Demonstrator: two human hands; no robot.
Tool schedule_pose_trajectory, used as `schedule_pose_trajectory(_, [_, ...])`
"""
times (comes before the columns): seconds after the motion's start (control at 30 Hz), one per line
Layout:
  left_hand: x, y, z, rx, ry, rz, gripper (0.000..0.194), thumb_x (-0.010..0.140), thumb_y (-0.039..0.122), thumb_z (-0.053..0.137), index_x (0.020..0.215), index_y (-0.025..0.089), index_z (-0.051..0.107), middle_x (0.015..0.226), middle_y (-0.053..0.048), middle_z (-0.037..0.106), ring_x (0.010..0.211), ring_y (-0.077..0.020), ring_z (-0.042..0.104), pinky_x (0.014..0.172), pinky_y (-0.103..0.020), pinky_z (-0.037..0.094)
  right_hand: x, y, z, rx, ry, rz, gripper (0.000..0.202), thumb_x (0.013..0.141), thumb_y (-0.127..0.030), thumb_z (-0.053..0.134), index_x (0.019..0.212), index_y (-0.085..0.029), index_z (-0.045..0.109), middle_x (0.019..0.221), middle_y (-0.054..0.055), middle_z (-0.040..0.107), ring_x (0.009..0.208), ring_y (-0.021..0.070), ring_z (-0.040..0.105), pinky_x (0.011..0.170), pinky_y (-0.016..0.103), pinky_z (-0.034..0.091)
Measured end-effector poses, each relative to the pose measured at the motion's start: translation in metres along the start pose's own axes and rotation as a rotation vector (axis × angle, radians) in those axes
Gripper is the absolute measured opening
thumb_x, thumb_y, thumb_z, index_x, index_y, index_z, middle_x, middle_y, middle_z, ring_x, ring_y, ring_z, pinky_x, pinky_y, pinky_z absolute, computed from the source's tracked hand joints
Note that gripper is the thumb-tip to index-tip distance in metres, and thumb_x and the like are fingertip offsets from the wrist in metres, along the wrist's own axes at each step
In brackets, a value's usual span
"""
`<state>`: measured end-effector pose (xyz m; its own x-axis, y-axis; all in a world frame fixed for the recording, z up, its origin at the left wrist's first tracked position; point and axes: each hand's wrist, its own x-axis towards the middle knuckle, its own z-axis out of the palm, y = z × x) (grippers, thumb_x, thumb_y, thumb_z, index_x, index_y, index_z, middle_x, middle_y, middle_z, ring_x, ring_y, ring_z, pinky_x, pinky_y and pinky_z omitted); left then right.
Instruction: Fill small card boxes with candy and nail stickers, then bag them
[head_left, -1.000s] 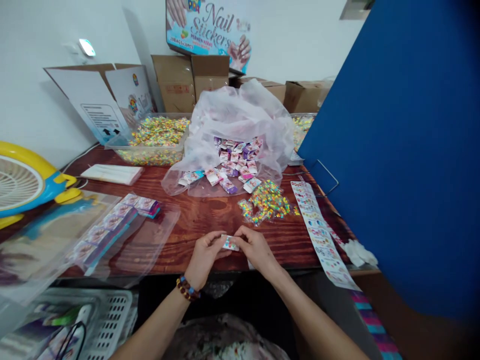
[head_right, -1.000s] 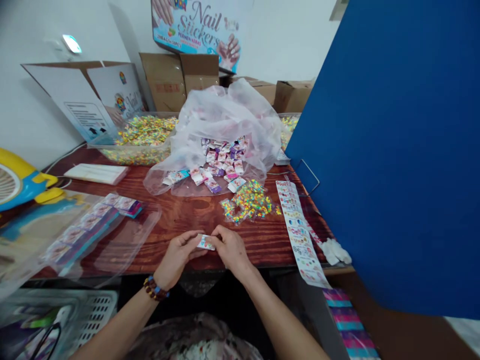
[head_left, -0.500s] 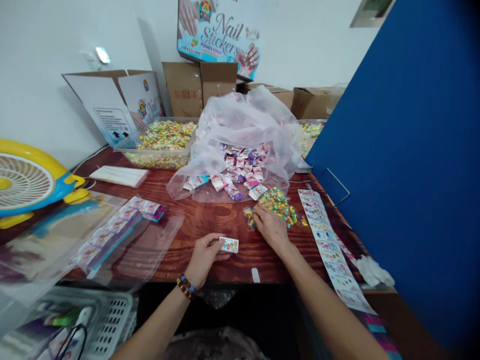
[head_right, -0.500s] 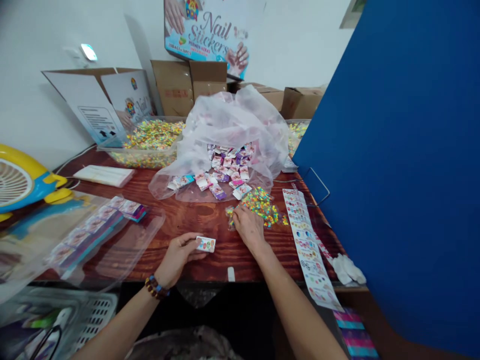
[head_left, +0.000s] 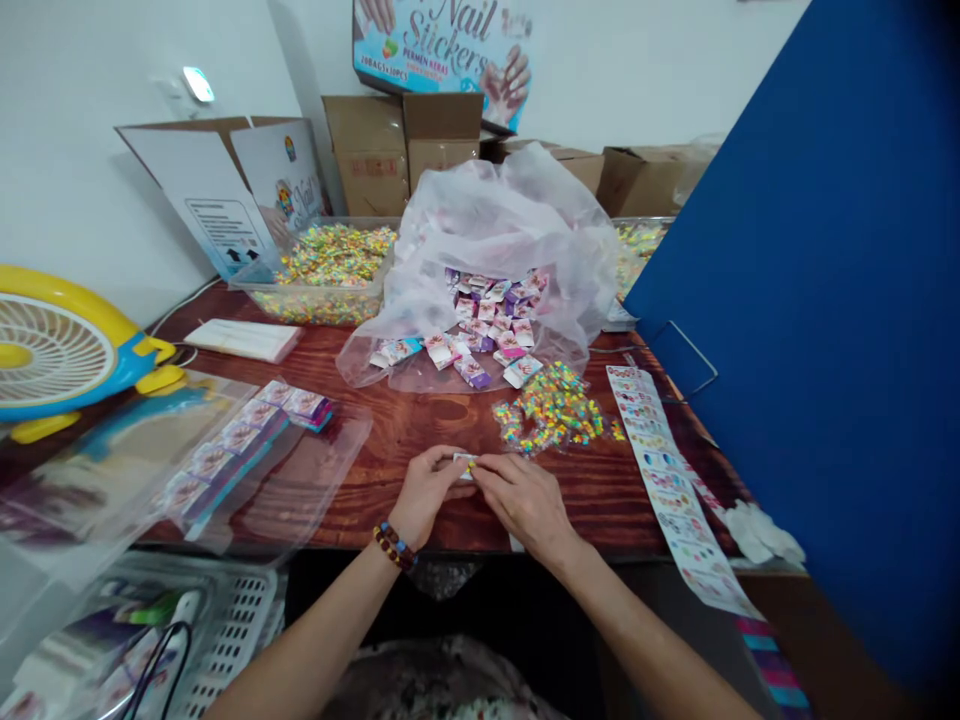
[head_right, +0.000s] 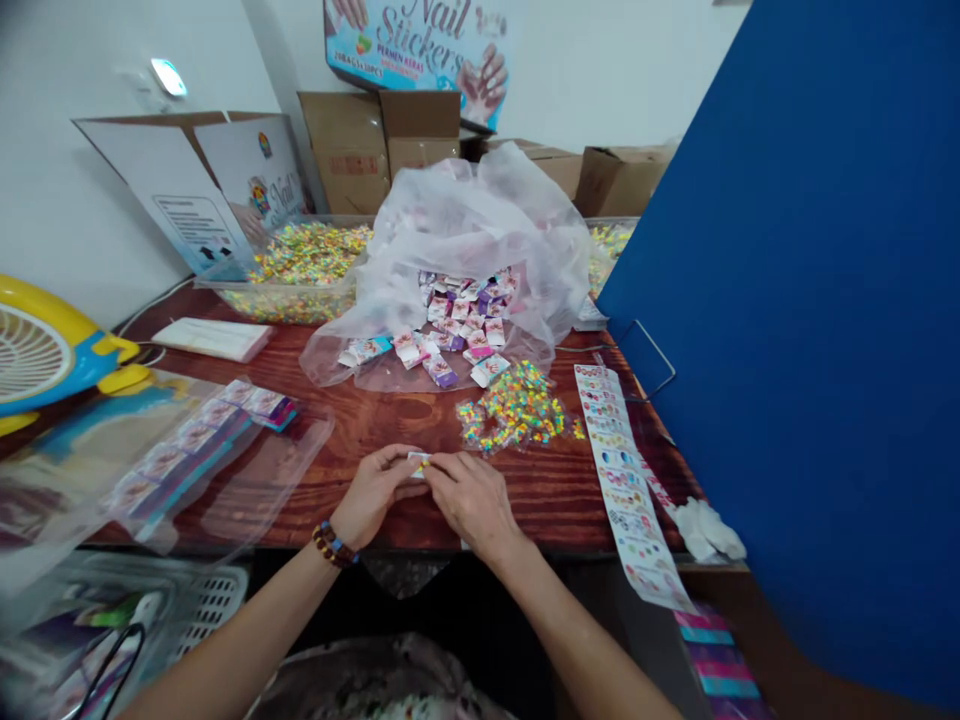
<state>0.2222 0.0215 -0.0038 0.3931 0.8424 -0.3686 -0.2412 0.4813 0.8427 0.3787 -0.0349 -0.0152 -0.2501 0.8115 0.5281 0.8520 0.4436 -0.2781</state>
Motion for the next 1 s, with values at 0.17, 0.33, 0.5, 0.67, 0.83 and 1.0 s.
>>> schedule_pose_trajectory(0.17, [0.012,0.007,0.005,0.142,-0.044,0.075,0.039,0.061,0.039,0.081,0.087,0.014,0.067,0.084,-0.004,0.072,0.077,-0.0173,0.069,0.071,-0.03,0.059,0.008,0.008,0.003,0.53,0.212,0.52,0.02,0.088,-0.035,0.057,0.097,-0.021,0.068,0.094,0.006,0.069,0.084,0.0188,0.064,0.074,0.03,0.053])
schedule_pose_trajectory(0.33, [0.032,0.012,0.022,0.334,-0.163,0.126,0.031,0.069,0.036,0.073,0.089,0.014,0.068,0.085,-0.004,0.07,0.077,-0.0184,0.069,0.072,-0.032,0.06,0.011,0.025,0.008,1.07,0.223,0.885,0.033,0.068,-0.05,0.072,0.075,-0.019,0.064,0.066,-0.001,0.06,0.057,0.0125,0.053,0.045,0.021,0.044])
schedule_pose_trajectory(0.5, [0.051,0.013,0.036,0.596,-0.293,0.201,0.022,0.081,0.031,0.061,0.095,0.016,0.068,0.089,-0.004,0.071,0.077,-0.0182,0.069,0.07,-0.031,0.059,0.001,0.041,0.009,1.177,0.227,1.028,0.039,0.061,-0.055,0.075,0.071,-0.018,0.067,0.059,-0.001,0.058,0.055,0.0128,0.051,0.044,0.021,0.042])
schedule_pose_trajectory(0.67, [0.102,0.042,0.03,1.565,-0.166,0.778,0.034,0.093,0.014,0.037,0.118,0.018,0.06,0.111,-0.009,0.068,0.103,-0.0191,0.063,0.092,-0.034,0.05,-0.009,0.052,-0.002,1.055,0.354,1.04,0.038,0.063,-0.054,0.074,0.069,-0.017,0.067,0.056,-0.001,0.058,0.052,0.0124,0.049,0.046,0.022,0.04])
schedule_pose_trajectory(0.83, [0.161,0.072,0.02,1.86,-0.285,0.859,0.054,0.077,-0.001,0.047,0.127,0.02,0.053,0.132,-0.01,0.056,0.135,-0.0292,0.035,0.109,-0.053,0.029,-0.02,0.051,-0.002,0.931,0.284,0.957,0.034,0.071,-0.052,0.069,0.069,-0.018,0.067,0.058,0.0,0.059,0.055,0.0144,0.052,0.051,0.023,0.042])
schedule_pose_trajectory(1.0, [0.168,0.085,0.026,2.05,-0.384,0.911,0.042,0.08,0.007,0.05,0.12,0.021,0.056,0.118,-0.011,0.06,0.123,-0.0311,0.043,0.103,-0.054,0.031,-0.024,0.051,0.006,0.923,0.282,0.933,0.033,0.073,-0.051,0.067,0.073,-0.018,0.068,0.06,0.001,0.058,0.056,0.015,0.052,0.049,0.022,0.042])
